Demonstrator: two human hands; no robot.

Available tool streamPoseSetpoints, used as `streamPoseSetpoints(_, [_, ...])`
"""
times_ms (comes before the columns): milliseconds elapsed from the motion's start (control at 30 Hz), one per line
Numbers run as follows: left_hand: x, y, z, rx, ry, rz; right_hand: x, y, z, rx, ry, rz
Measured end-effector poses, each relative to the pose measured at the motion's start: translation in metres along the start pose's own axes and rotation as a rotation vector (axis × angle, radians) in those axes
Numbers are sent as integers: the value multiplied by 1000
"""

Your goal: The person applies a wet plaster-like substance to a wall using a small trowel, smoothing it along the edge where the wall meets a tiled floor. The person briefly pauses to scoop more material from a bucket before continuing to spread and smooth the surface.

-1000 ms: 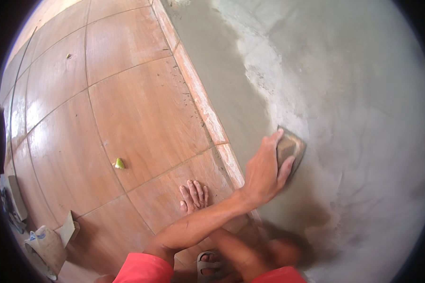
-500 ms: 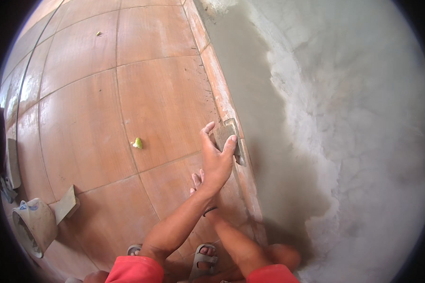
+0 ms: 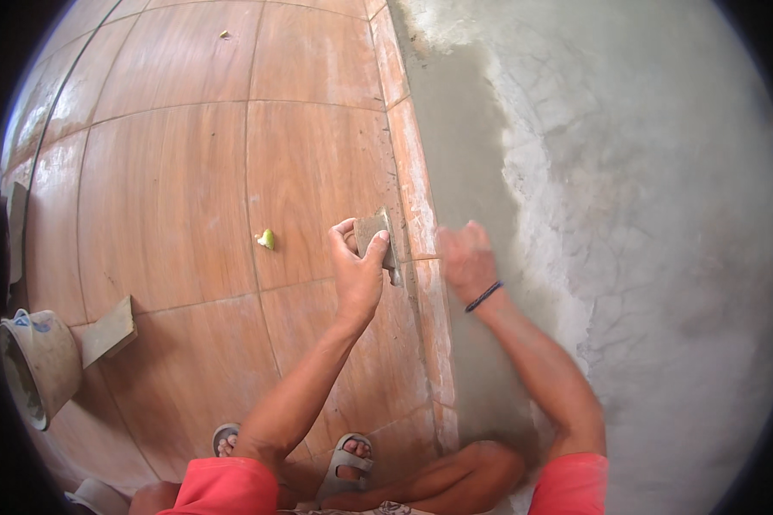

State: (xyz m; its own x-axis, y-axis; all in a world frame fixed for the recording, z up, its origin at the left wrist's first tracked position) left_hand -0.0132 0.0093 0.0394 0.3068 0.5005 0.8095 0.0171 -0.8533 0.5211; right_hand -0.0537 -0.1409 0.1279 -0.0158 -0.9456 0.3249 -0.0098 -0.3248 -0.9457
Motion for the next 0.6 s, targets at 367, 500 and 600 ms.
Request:
streamPoseSetpoints(367, [1, -35, -9, 34, -45, 84, 73, -34, 139, -424, 37, -743])
streamPoseSetpoints(500, [-6, -44, -6, 58, -39, 123, 93, -35, 117, -495, 40, -817])
streamPoseSetpoints(600, [-9, -49, -4, 60, -52, 154, 90, -30, 113, -483, 14, -821])
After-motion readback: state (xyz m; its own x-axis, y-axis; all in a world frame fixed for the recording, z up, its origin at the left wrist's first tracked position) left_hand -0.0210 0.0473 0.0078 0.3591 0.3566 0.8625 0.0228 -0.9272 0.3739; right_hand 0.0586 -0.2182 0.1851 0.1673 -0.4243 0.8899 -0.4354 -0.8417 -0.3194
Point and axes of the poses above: each hand's wrist, its own z-axis towards the middle knuckle, its own y-axis out of the palm, x = y × z, the point moved 6 cm from there along z, towards the middle knuckle, and after that the axes turned 7 degrees about y, right-handed, at the moved point
